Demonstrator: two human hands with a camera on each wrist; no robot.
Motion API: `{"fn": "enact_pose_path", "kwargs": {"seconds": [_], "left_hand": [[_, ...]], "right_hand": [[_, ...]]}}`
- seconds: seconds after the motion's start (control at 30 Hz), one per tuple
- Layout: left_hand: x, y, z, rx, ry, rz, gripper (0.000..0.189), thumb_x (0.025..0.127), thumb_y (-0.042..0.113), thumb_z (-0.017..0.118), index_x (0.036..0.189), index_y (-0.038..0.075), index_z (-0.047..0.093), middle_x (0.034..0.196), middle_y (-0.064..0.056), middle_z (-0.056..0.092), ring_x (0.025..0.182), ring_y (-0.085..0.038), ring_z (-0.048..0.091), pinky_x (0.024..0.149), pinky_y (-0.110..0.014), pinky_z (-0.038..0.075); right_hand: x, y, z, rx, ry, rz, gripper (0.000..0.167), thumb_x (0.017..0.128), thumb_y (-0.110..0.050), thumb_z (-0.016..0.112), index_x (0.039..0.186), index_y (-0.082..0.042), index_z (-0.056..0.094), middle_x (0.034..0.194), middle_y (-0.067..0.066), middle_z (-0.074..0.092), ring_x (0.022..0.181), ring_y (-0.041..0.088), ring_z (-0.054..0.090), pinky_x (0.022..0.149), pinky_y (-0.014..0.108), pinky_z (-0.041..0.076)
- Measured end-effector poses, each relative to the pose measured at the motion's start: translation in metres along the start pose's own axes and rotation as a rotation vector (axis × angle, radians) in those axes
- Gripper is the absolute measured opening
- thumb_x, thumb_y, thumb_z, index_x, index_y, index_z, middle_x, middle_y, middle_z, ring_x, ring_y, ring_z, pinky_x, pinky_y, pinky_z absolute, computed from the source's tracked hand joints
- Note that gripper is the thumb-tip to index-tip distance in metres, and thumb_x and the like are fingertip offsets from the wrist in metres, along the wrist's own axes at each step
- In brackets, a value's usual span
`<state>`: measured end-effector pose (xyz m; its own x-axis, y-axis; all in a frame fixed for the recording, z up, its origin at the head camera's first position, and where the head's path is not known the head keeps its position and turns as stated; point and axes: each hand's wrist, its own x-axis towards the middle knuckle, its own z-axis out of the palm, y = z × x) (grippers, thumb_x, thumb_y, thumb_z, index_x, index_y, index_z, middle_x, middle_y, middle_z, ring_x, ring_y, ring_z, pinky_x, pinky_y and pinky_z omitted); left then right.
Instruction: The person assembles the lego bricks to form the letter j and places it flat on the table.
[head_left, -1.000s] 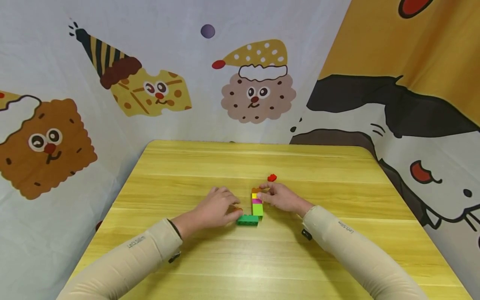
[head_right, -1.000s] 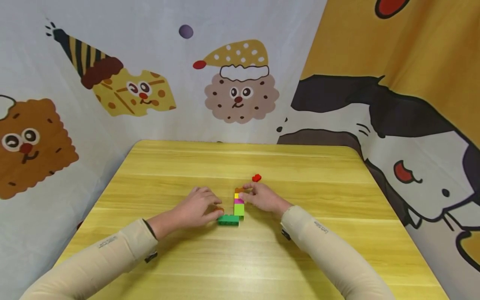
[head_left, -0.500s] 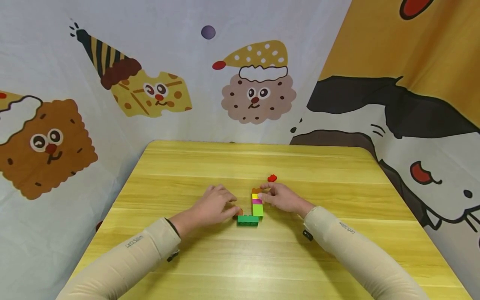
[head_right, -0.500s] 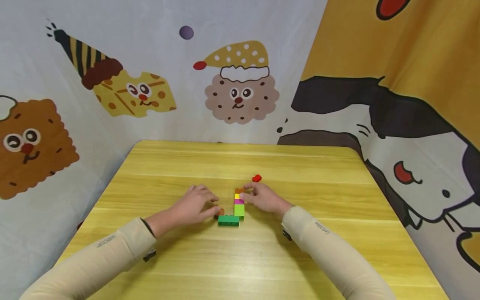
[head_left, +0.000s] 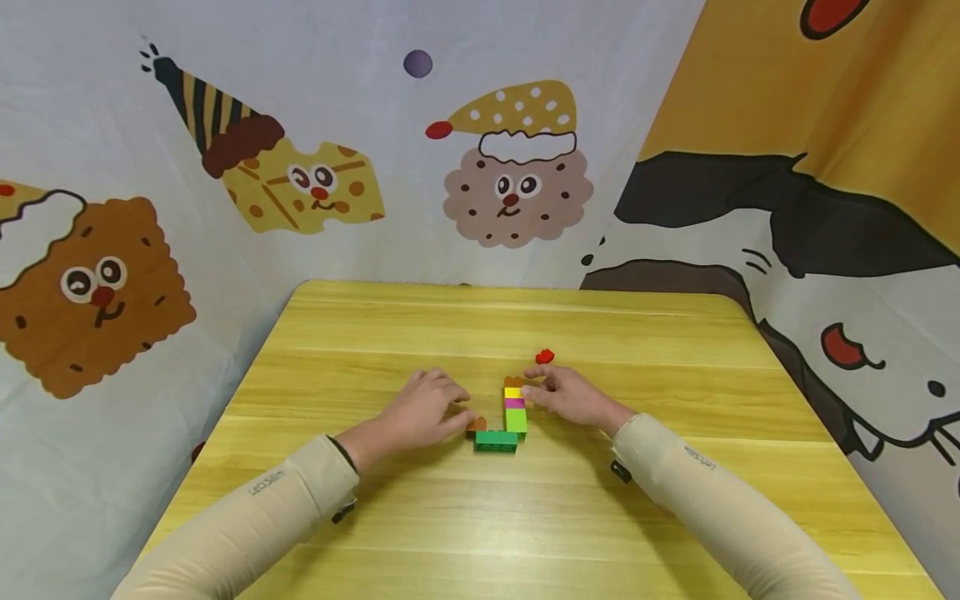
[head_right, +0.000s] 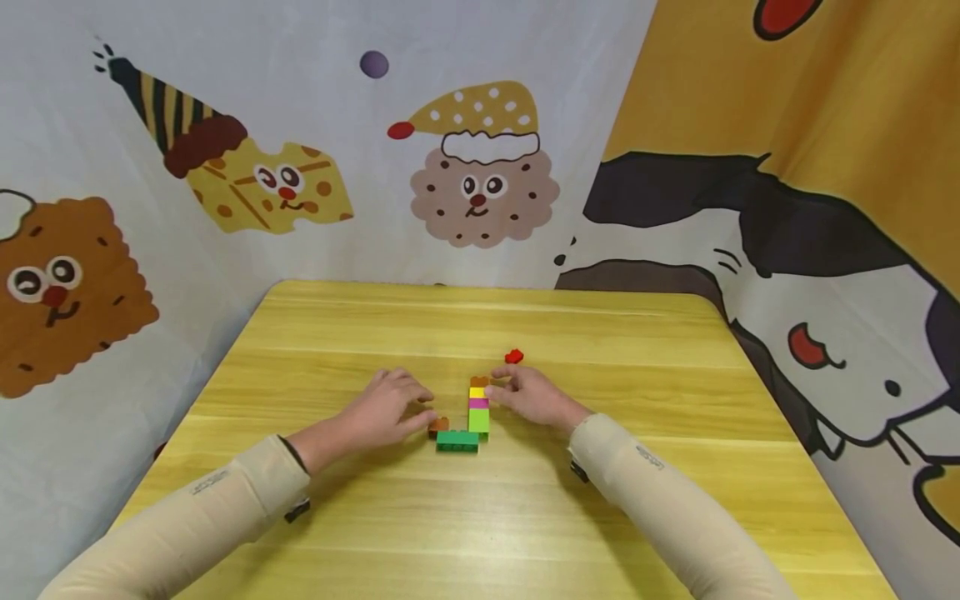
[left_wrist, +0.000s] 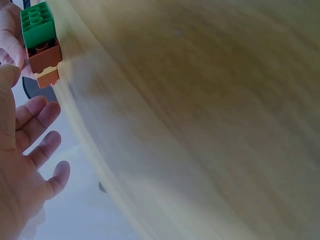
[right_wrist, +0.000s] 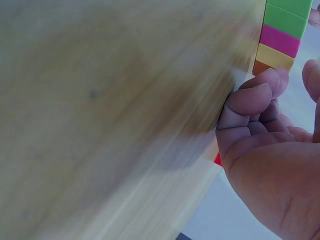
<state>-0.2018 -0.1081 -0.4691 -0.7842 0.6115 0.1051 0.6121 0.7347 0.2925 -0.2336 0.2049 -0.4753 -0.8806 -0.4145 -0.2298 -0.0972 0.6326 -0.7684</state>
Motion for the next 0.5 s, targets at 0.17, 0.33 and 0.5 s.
{"fn": "enact_pose_path", "kwargs": {"seconds": [0.17, 0.33, 0.5], "left_hand": [[-0.001, -0.001, -0.001, -0.001, -0.001, -0.008, 0.046, 0.107, 0.052, 0.061, 0.126, 0.013, 0.077, 0.127, -0.001, 0.078, 0.124, -0.024, 0.060, 0.108, -0.050, 0.043], [-0.002, -0.001, -0.004, -0.023, -0.001, -0.035, 0.046, 0.106, 0.050, 0.063, 0.128, 0.012, 0.076, 0.128, -0.003, 0.077, 0.126, -0.026, 0.060, 0.109, -0.051, 0.043], [-0.004, -0.005, -0.005, -0.064, 0.010, -0.076, 0.045, 0.106, 0.047, 0.064, 0.131, 0.011, 0.075, 0.130, -0.004, 0.076, 0.130, -0.027, 0.059, 0.118, -0.058, 0.039]], "right_hand": [[-0.002, 0.002, -0.002, -0.008, 0.013, -0.006, 0.061, 0.106, -0.047, 0.065, 0.153, -0.010, 0.055, 0.101, 0.010, 0.070, 0.085, 0.022, 0.063, 0.074, 0.035, 0.054], [-0.004, 0.006, -0.005, -0.032, 0.019, 0.001, 0.061, 0.107, -0.046, 0.064, 0.155, -0.010, 0.053, 0.106, 0.009, 0.071, 0.089, 0.022, 0.064, 0.076, 0.035, 0.055], [-0.007, 0.013, -0.011, -0.086, 0.036, 0.012, 0.061, 0.108, -0.047, 0.062, 0.155, -0.010, 0.052, 0.105, 0.008, 0.072, 0.087, 0.020, 0.064, 0.074, 0.033, 0.054]]}}
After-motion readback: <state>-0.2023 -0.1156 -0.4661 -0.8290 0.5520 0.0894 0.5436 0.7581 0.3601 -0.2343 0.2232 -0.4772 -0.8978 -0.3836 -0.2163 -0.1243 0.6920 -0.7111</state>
